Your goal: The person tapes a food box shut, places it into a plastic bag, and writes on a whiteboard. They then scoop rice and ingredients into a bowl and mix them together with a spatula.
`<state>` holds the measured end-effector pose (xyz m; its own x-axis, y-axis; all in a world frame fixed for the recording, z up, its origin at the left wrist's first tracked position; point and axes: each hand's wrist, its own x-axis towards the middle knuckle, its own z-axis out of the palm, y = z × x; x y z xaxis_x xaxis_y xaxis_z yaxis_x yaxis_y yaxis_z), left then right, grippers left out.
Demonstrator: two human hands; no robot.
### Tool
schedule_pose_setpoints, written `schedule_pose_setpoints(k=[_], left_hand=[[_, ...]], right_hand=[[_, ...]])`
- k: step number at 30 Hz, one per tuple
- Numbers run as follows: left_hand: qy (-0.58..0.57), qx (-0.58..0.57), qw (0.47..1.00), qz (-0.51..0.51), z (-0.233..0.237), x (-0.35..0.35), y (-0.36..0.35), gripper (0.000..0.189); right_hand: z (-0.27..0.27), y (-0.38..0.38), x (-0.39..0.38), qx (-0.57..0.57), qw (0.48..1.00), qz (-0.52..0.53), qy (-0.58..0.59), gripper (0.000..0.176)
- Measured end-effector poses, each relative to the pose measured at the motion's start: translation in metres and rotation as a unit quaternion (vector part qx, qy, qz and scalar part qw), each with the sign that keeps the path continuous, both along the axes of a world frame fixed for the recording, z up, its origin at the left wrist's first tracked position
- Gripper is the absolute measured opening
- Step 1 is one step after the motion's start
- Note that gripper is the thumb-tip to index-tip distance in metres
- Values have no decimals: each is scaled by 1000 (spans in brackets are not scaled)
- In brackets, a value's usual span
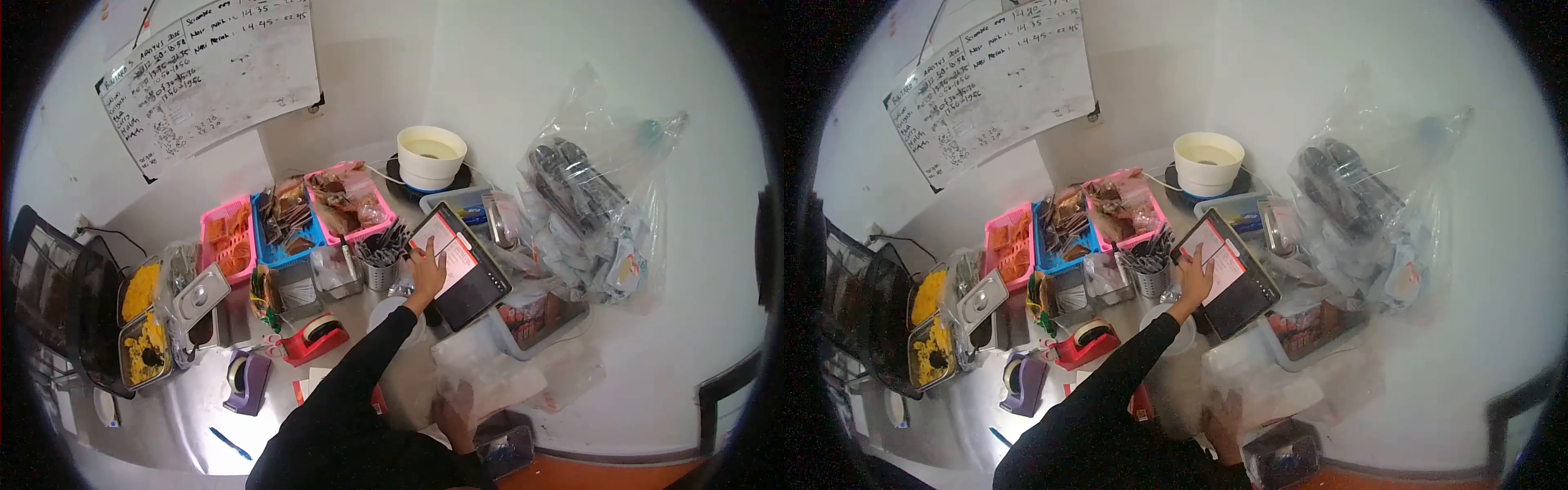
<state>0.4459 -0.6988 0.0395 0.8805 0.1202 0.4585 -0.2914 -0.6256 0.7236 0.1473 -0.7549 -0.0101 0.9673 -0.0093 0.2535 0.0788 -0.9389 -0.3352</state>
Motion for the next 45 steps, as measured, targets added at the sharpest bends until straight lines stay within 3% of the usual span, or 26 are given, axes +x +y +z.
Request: schedule_pose_setpoints(k=[2, 4, 6, 8, 10, 11, 13, 17, 20, 21, 23, 24, 26, 27, 29, 31, 32, 34, 36, 38, 39, 40, 41, 42, 44, 45], left_hand=[[9, -25, 999, 24, -5, -13, 4, 49], [16, -52, 997, 47, -13, -26, 5, 50], [49, -39, 988, 145, -25, -33, 2, 54], [59, -50, 989, 124, -41, -25, 7, 56], [92, -149, 985, 3, -43, -18, 12, 51], [92, -150, 984, 3, -44, -17, 11, 51], [205, -70, 976, 29, -34, -19, 11, 48], [225, -98, 969, -5, -24, -21, 18, 49], [176, -149, 973, -8, 9, -45, 21, 48], [189, -145, 971, -16, 22, -65, 25, 48], [134, -369, 888, -237, 63, -98, 38, 42], [190, -339, 840, -380, 79, -116, 50, 33], [310, -253, 691, -602, 86, -155, 71, 24], [374, -200, 598, -680, 80, -175, 77, 23], [361, -43, 548, -754, 57, -207, 79, 22], [374, 138, 590, -702, 38, -227, 68, 27], [376, 140, 588, -702, 10, -239, 60, 27], [208, 70, 852, -476, -46, -258, 44, 32], [273, 57, 858, -431, -46, -257, 32, 35], [336, 39, 859, -384, -52, -257, 28, 38], [247, 13, 897, -367, -69, -259, 28, 39], [156, -15, 926, -344, -77, -261, 29, 40], [157, -19, 926, -343, -86, -260, 29, 40], [153, -10, 922, -355, -88, -259, 31, 41], [146, -2, 920, -362, -89, -260, 32, 41], [145, 8, 925, -350, -84, -261, 32, 40]], right_hand=[[0, 1, 3, 4, 997, -26, 69, 53], [-22, -1, 4, 5, 998, -14, 57, 53], [-30, -2, 4, 5, 999, -3, 42, 53], [-16, 1, 6, -32, 999, -16, 12, 49], [-9, 1, 5, -37, 999, -19, 26, 46], [-5, 1, 4, -41, 998, -24, 40, 43], [10, 4, 6, -13, 998, -32, 56, 42], [52, 8, 15, 34, 997, 1, 64, 39], [-3, -8, 12, 11, 994, -17, 104, 39], [2, -7, 5, 14, 993, -27, 116, 39], [26, -4, 13, -33, 998, -49, -22, 36], [29, -4, 14, -31, 998, -55, -18, 36], [32, -3, 13, -11, 994, -50, -96, 34], [-31, -22, 5, 38, 999, -15, -4, 32], [-152, -59, -10, 130, 973, 26, 188, 29], [-45, -40, 23, -34, 980, -26, 193, 27], [19, -27, 40, -114, 972, -51, 199, 25], [2, -37, 49, -110, 974, -52, 190, 24], [-3, -41, 49, -112, 976, -53, 178, 22], [1, -43, 46, -241, 956, 107, 127, 26], [3, -49, 43, -245, 955, 108, 129, 26], [5, -59, 42, -167, 980, 93, 58, 23], [7, -66, 42, -87, 993, 78, -14, 20], [3, -68, 45, -91, 993, 81, -11, 20], [-4, -64, 58, -82, 980, 6, 179, 17], [-7, -62, 58, -85, 981, 11, 176, 17]])
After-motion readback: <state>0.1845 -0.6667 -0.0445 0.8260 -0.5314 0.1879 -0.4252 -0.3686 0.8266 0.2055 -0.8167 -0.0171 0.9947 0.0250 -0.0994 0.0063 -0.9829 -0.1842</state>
